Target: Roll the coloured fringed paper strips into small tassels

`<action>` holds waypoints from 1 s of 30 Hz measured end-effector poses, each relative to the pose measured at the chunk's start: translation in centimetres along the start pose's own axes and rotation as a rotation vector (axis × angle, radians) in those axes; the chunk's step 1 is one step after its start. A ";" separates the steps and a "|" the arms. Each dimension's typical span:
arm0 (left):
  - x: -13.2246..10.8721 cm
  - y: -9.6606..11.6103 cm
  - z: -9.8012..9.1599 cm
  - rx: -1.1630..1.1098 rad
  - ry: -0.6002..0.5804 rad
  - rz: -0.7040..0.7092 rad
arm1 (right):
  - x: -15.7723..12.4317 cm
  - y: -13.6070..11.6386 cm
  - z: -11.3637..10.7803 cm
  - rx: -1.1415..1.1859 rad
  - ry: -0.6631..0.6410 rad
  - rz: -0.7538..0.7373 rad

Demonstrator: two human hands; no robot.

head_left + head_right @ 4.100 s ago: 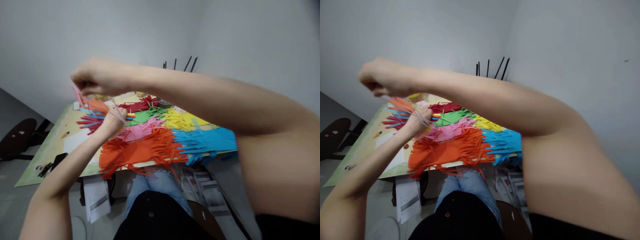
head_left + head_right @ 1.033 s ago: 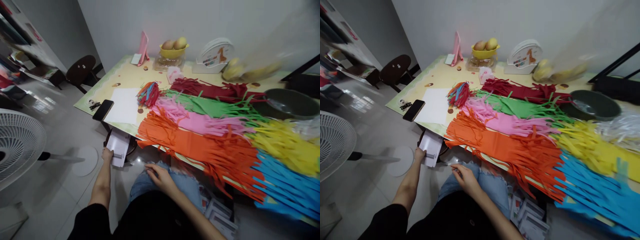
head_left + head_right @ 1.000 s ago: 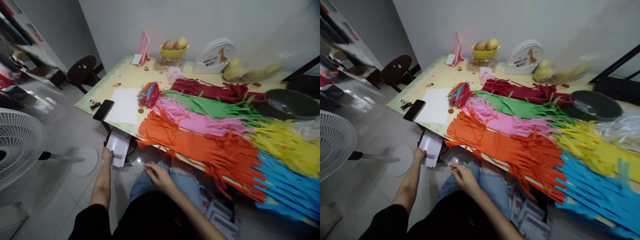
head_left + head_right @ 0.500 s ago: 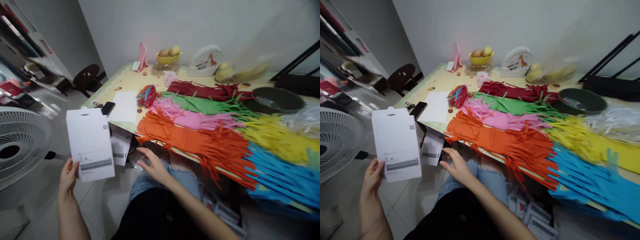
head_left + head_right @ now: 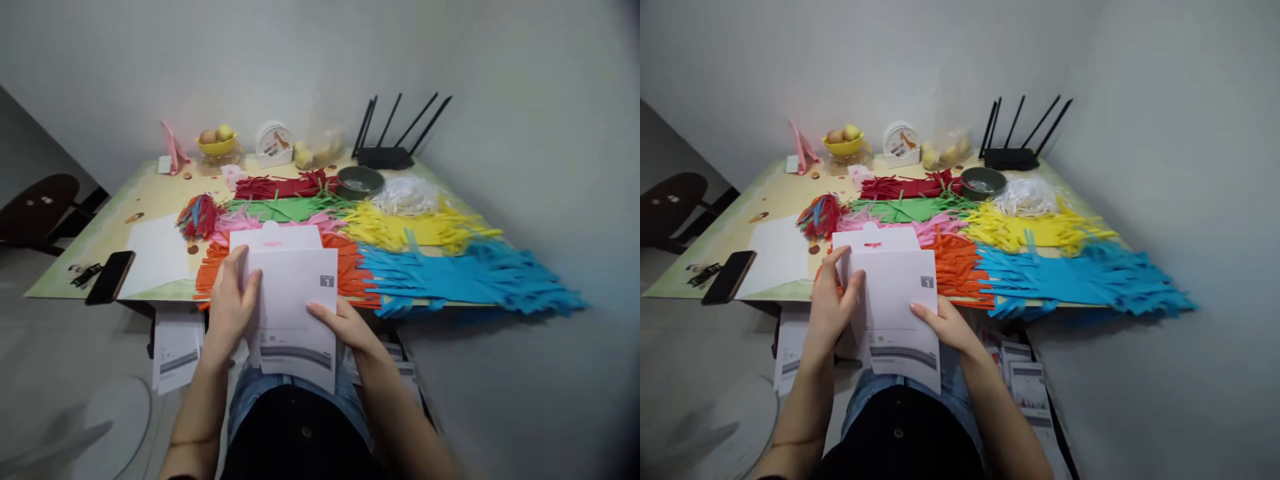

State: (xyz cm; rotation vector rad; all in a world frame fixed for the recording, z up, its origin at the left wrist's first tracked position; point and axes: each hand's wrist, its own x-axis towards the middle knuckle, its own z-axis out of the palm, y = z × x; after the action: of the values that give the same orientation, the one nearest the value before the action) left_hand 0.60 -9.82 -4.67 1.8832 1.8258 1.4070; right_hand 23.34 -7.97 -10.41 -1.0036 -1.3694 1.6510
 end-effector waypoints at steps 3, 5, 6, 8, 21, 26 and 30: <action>1.5 1.1 1.4 0.091 -0.052 -0.049 | -0.8 0.7 -0.6 -0.021 0.010 -0.002; 1.8 1.1 2.0 0.062 -0.079 -0.103 | -0.9 1.0 -1.1 -0.038 0.021 -0.010; 1.9 1.0 2.2 0.034 -0.094 -0.127 | -0.9 1.1 -1.3 -0.041 0.026 -0.010; 2.1 0.8 2.4 -0.024 -0.125 -0.160 | -0.7 1.5 -1.7 -0.028 0.041 0.000; 2.3 -0.4 0.0 -0.506 -0.375 -0.338 | 1.1 1.7 -0.8 0.092 -0.129 0.030; 3.1 -1.0 -1.3 -0.795 -0.391 -0.474 | 2.9 1.9 0.1 0.207 -0.269 0.163; 3.4 -2.0 -0.7 -0.875 -0.242 -0.461 | 3.5 1.0 1.8 0.162 -0.066 0.139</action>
State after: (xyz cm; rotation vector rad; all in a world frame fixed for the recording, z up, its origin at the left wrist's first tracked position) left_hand -1.93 -6.73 -3.98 1.0492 1.1217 1.3867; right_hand 20.15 -5.63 -11.53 -0.9750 -1.2080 1.8808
